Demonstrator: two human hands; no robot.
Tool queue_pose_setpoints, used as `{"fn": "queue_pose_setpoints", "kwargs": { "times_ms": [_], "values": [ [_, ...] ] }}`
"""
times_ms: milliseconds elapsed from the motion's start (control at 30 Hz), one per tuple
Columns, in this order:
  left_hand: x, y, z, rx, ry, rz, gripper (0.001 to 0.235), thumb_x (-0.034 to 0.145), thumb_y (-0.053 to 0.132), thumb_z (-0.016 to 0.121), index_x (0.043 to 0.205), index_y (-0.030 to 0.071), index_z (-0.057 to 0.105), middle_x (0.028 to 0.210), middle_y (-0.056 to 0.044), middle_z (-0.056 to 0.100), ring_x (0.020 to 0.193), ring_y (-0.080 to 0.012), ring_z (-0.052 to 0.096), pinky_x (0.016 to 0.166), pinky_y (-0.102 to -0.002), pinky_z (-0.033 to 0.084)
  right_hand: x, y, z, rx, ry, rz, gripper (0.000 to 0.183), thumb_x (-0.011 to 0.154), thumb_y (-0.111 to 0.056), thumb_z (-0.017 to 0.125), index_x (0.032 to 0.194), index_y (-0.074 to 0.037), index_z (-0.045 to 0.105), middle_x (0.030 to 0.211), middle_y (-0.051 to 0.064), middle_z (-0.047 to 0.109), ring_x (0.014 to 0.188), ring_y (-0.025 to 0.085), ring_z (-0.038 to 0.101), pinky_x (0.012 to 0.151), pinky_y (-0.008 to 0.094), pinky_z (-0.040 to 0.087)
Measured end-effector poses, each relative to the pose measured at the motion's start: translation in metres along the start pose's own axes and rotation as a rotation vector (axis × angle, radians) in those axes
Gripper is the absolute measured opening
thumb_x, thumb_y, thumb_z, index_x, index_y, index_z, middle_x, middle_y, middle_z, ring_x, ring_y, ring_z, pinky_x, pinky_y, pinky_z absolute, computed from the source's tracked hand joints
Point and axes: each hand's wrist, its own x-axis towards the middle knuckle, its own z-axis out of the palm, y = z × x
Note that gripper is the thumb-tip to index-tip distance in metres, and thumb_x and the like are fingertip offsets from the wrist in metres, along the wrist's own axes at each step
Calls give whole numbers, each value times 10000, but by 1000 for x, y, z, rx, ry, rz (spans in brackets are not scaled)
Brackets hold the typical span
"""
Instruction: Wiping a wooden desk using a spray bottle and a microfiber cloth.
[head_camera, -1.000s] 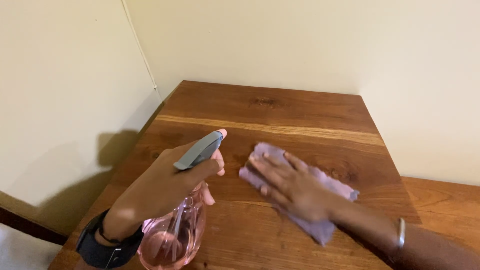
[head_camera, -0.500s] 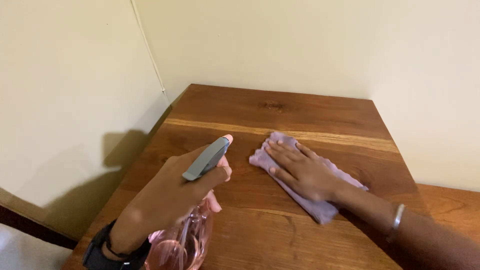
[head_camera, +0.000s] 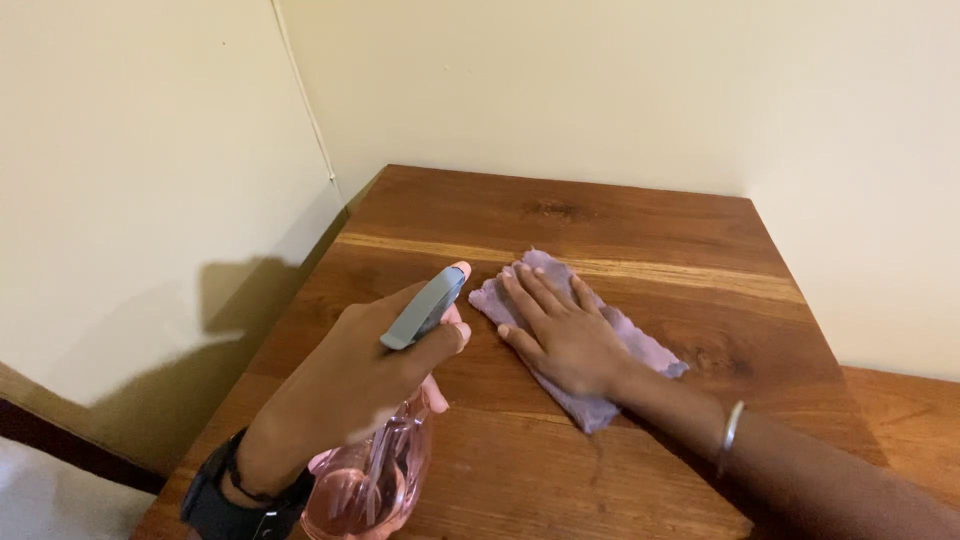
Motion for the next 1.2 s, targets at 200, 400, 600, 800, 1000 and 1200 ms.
{"fn": "queue_pose_setpoints", "kwargs": {
  "times_ms": [200,400,600,800,1000,1200],
  "values": [
    [-3,3,-3,0,4,-77,194,930,217,644,862,46,705,558,-98,631,523,-254,801,514,-347,540,-55,-31,-30,159,22,-204,585,1084,-411,287,1559,-78,365,1639,107,359,1534,249,239,1221,563,16],
    [-3,5,-6,20,9,-77,200,932,235,642,861,51,675,612,-79,637,512,-230,760,552,-348,651,-42,-25,-20,58,-88,-73,677,1074,-515,140,1604,-101,214,1679,83,238,1565,244,102,1224,569,-18],
    [-3,10,-14,80,2,-135,294,978,330,608,853,68,656,654,-58,580,565,-170,654,613,-350,642,-4,-11,0,14,-136,105,760,1045,-561,109,1598,-42,153,1715,136,53,1581,278,-17,1225,603,-45],
    [-5,7,-18,-32,40,-102,224,957,223,634,852,30,676,611,-83,581,523,-197,663,555,-339,558,45,-16,6,47,-119,158,759,1021,-572,129,1611,-97,179,1722,82,93,1589,240,4,1233,619,-21],
    [0,-13,-18,150,-69,63,236,959,319,531,981,114,646,816,-50,784,450,-136,645,368,-240,505,36,-27,-2,4,-125,-48,740,978,-612,30,1617,-254,137,1702,32,105,1563,223,56,1214,624,-107],
    [-49,24,-14,7,-72,278,539,837,611,503,902,104,676,553,-21,745,391,-113,654,390,-254,519,-21,-22,-3,107,-11,-266,669,1006,-441,425,1607,-188,278,1702,54,208,1569,209,88,1219,563,-46]
  ]
}}
